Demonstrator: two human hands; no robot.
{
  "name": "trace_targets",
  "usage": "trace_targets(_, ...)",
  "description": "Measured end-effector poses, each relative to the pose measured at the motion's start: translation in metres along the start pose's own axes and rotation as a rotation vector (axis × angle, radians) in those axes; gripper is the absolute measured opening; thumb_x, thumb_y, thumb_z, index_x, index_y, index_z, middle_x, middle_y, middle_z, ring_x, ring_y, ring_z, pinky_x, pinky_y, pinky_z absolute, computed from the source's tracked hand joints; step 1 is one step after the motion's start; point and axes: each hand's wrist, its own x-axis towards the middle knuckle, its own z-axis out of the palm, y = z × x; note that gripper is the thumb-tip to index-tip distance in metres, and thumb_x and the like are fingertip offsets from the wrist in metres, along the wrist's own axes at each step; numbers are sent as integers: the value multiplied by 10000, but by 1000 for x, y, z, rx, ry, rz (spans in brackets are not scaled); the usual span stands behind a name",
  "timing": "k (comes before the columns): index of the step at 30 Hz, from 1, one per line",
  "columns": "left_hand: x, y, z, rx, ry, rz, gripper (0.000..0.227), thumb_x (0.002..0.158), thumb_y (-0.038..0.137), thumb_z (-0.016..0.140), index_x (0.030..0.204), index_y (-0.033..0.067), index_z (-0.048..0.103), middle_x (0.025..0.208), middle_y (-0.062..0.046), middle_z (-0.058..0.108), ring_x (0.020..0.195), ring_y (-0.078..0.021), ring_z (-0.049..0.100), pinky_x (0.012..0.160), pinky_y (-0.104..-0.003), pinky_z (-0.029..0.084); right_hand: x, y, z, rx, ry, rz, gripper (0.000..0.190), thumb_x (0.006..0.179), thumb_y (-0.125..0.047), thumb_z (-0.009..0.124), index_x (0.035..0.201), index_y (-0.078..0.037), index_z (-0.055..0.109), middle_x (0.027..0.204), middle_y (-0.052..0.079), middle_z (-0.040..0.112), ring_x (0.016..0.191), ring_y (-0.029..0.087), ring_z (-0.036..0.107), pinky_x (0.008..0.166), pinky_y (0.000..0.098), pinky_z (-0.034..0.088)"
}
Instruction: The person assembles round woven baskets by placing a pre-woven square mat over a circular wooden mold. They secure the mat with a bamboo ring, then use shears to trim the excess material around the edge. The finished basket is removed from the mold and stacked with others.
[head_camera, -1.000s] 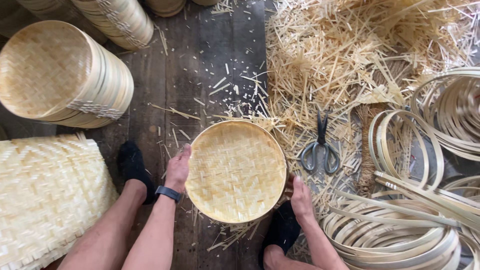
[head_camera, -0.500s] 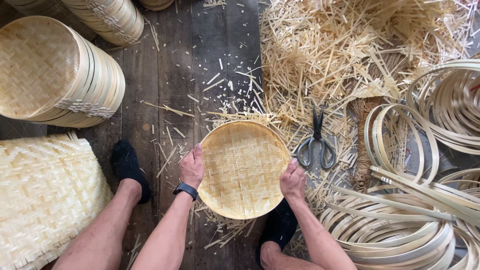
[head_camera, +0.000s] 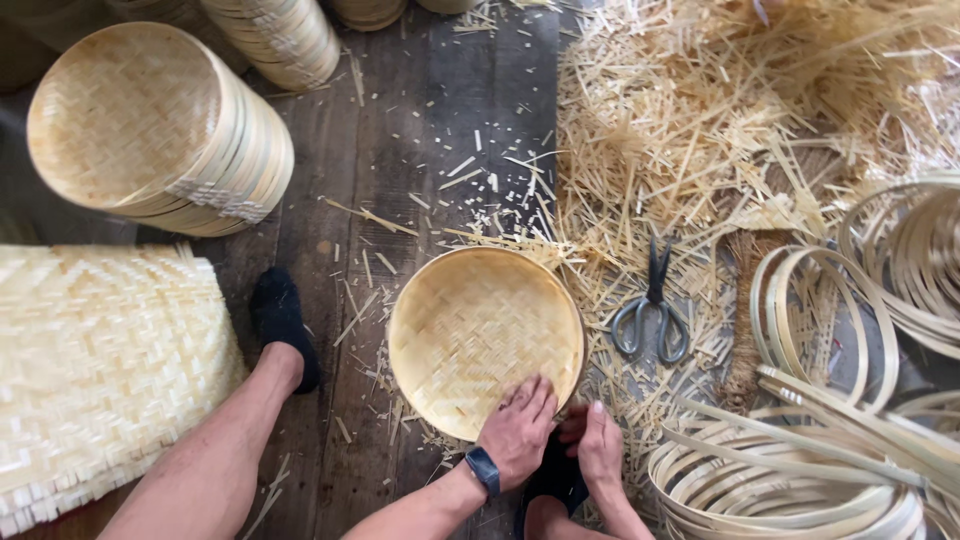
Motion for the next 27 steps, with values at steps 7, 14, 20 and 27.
trace_targets(7, -52, -67, -9, 300, 2, 298, 430, 987, 150, 489, 1361, -45, 574, 1438, -269, 576, 1365, -366, 553, 1153, -476, 432, 0, 37, 11, -538, 160, -326, 391, 1024, -391, 454, 990, -126, 740, 799, 149, 765, 751, 343, 718, 703, 474, 551)
trace_targets(14, -15, -218, -152, 776, 55, 566, 149, 987, 78, 581, 1080, -15, 653, 1142, -192, 727, 1057, -245, 719, 950, -351, 603, 15, 63, 18, -769, 323, -486, 283, 1008, -375, 540, 913, -160, 698, 791, 195, 701, 761, 442, 664, 686, 535, 521)
trace_targets(20, 3, -322, -302, 756, 379, -88, 238, 825, -52, 562, 998, 84, 654, 930, -92, 718, 856, -226, 692, 809, -336, 581, 22, 59, 32, -547, 377, -666, 289, 1011, -334, 531, 900, -139, 713, 661, 159, 641, 540, 302, 602, 525, 409, 474)
trace_targets(27, -10, -417, -340, 592, 501, -485, 333, 801, -10, 646, 1111, 87, 724, 992, -126, 747, 990, -329, 691, 861, -421, 558, 29, 46, 36, -405, 253, -429, 318, 1017, -354, 514, 928, -122, 713, 657, 162, 645, 529, 299, 598, 512, 406, 476)
